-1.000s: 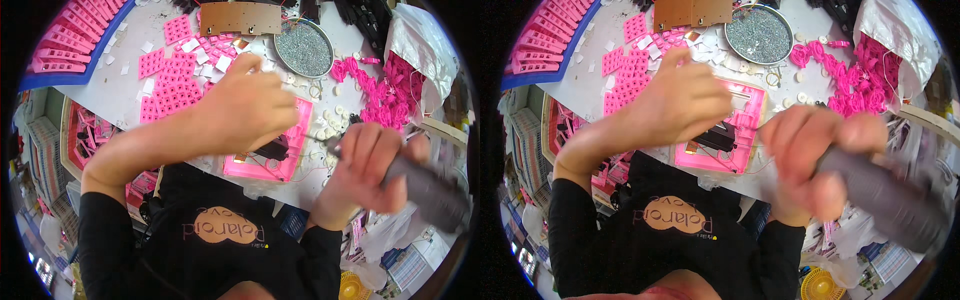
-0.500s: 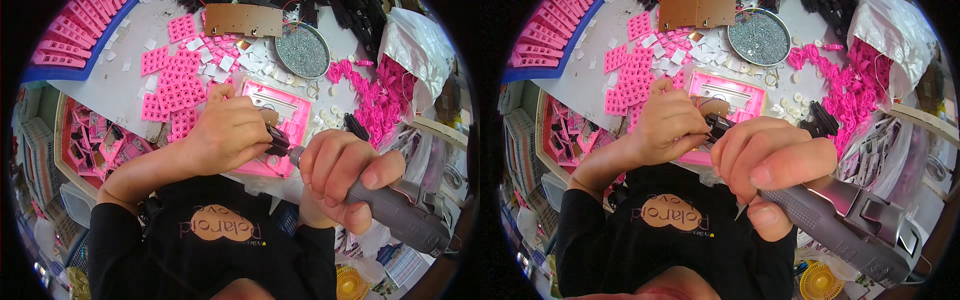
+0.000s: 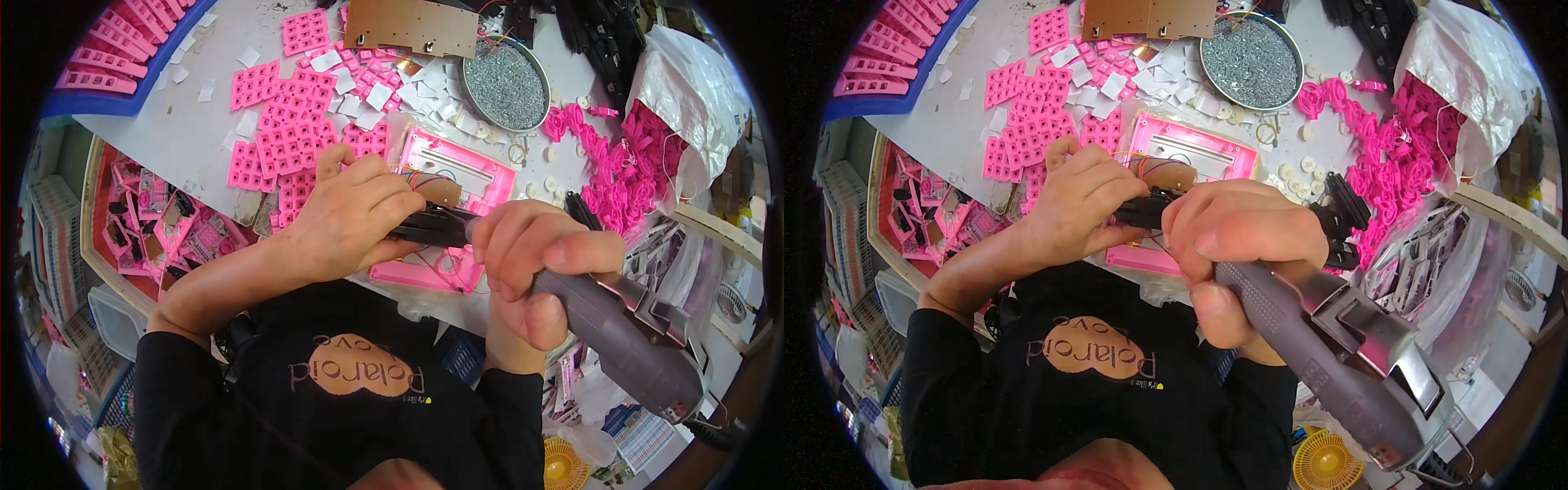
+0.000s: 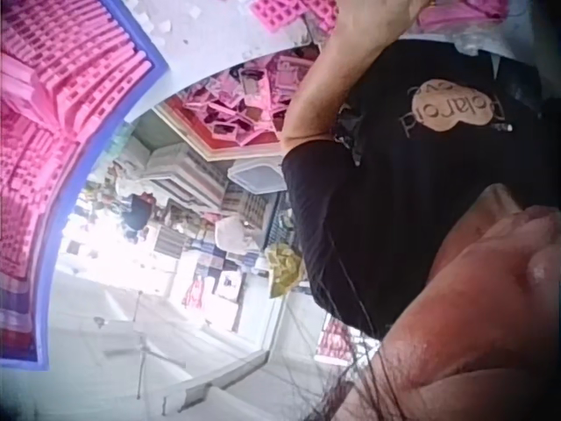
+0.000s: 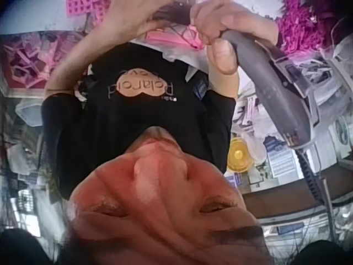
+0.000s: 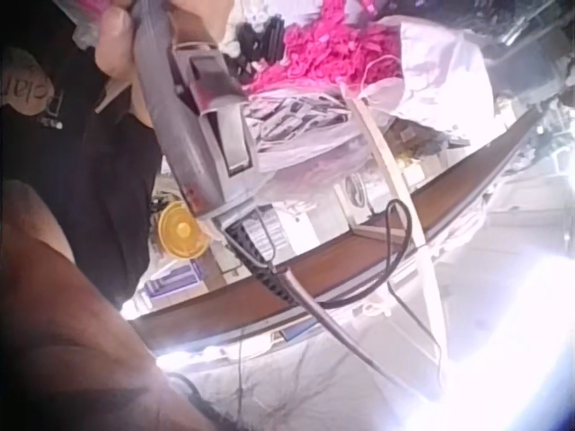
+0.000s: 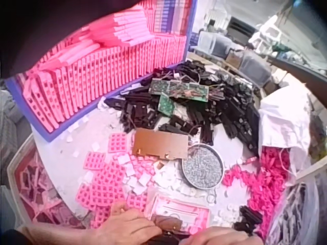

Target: Assembling a pink toy bank by installing internal electronic components, plastic buttons, and a decorative front cover using an electric screwdriver.

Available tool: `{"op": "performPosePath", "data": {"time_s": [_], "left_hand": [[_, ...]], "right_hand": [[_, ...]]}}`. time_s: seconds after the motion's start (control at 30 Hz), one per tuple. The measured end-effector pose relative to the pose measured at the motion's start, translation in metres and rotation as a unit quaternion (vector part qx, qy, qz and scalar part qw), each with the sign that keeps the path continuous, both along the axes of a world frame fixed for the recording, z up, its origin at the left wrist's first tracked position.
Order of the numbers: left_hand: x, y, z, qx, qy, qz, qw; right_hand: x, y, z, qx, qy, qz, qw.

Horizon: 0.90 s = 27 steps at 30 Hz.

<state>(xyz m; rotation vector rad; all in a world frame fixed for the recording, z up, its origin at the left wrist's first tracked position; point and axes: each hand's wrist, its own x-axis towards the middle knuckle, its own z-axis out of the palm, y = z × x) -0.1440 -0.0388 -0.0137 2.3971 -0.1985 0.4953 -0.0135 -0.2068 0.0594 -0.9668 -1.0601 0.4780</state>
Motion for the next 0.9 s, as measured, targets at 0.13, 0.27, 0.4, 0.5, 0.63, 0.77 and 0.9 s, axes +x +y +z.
{"op": "performPosePath", "data": {"time_s": [0.13, 0.27, 0.4, 0.5, 0.63, 0.77, 0.9], "left_hand": [[-0.001, 0.001, -0.003, -0.006, 0.009, -0.007, 1.000], [0.000, 0.001, -0.005, -0.018, -0.022, -0.013, 1.000], [0.000, -0.001, -0.012, -0.020, -0.049, -0.014, 0.999], [0.000, -0.001, -0.012, -0.012, -0.050, -0.020, 0.998], [0.000, 0.000, -0.007, -0.009, -0.032, -0.028, 0.999], [-0.003, 0.000, -0.007, -0.001, -0.029, -0.025, 0.999], [-0.001, 0.000, -0.003, 0.009, -0.027, -0.022, 0.999]], "right_hand": [[0.002, 0.005, 0.000, -0.005, -0.013, 0.005, 1.000], [-0.005, 0.012, -0.006, -0.007, -0.013, -0.021, 1.000], [-0.006, 0.018, -0.008, -0.012, -0.040, -0.018, 0.999], [-0.004, 0.024, -0.005, -0.019, -0.078, -0.001, 0.997], [0.004, 0.022, -0.004, -0.018, -0.050, 0.058, 0.997], [0.010, 0.008, -0.009, -0.065, 0.060, 0.021, 0.996], [0.017, -0.041, -0.005, -0.432, -0.203, -0.072, 0.876]]}}
